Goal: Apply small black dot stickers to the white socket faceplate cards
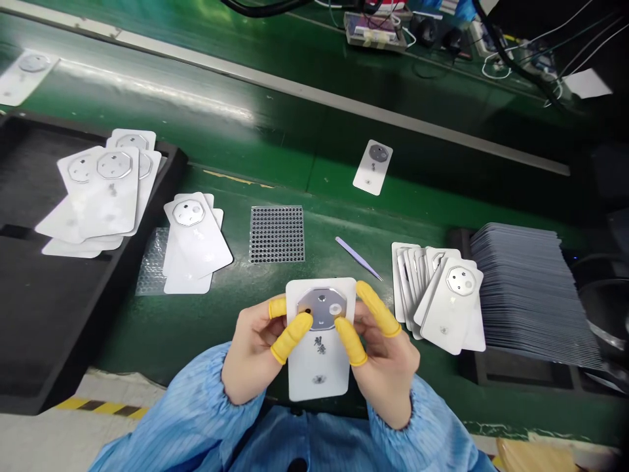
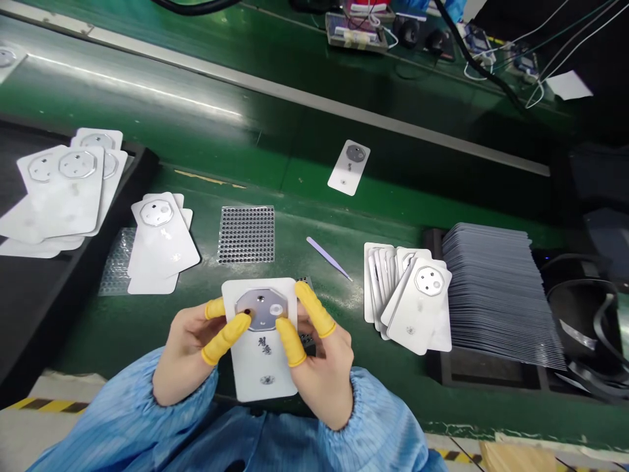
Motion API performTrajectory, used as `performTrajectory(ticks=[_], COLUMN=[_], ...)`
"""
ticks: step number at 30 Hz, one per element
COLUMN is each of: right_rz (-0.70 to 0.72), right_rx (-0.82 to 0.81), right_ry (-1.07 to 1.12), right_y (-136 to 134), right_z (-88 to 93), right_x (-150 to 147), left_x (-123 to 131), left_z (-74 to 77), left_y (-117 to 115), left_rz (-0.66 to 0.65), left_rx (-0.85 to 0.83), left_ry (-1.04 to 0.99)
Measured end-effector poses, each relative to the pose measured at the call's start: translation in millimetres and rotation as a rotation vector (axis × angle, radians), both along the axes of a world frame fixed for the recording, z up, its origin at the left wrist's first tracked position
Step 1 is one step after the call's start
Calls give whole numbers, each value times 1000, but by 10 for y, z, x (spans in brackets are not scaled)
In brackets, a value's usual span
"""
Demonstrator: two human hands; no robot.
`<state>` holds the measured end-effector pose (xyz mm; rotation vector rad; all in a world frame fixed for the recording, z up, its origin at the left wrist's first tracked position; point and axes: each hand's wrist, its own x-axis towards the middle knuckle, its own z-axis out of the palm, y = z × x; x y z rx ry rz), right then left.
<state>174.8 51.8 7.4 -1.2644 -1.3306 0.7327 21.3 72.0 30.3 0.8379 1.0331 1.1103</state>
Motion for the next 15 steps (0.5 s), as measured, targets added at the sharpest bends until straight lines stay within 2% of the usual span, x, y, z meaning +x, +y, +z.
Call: performTrajectory(ticks=[3,11,15], right_rz=[27,21,31], right_rx=[-80,-79,-130], right_ry=[109,97,157], right_y=[24,-20,8], right_z=[-37,-124,-180], right_x=[-49,-140,-196], left_x=[13,40,19], left_z=[-54,-114,-194], left_y=[18,-28,-14], left_rz=[48,181,227], left_rx=[-17,22,-68], left_ry=[-15,54,89])
